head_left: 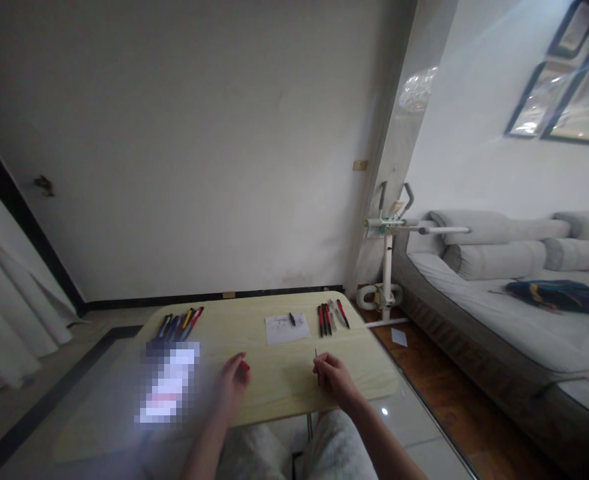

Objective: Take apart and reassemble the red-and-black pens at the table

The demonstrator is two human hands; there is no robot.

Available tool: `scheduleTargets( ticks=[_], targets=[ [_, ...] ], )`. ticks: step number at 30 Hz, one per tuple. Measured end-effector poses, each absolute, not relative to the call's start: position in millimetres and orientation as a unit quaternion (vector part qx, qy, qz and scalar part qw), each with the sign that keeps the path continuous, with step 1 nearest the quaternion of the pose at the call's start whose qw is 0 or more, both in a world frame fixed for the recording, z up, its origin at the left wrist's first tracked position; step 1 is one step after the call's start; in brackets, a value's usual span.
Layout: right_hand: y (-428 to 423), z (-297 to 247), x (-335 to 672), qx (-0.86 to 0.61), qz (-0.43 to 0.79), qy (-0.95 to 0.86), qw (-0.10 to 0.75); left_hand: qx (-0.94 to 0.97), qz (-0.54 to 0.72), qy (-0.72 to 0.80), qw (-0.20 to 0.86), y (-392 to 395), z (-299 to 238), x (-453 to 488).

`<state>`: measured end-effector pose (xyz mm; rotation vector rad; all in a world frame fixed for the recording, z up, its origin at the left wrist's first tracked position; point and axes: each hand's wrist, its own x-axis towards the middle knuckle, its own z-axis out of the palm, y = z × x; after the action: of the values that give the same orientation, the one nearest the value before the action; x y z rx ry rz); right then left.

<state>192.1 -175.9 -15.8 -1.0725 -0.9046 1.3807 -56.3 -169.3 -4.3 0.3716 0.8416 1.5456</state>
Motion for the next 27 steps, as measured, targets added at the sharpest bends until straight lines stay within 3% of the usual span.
scheduleTargets(
  ticks=[27],
  targets=[
    [-176, -29, 183, -0.51, 0.492, -0.47, 0.527, 0.173, 0.665, 0.398, 0.608, -173, -1, -53]
  ],
)
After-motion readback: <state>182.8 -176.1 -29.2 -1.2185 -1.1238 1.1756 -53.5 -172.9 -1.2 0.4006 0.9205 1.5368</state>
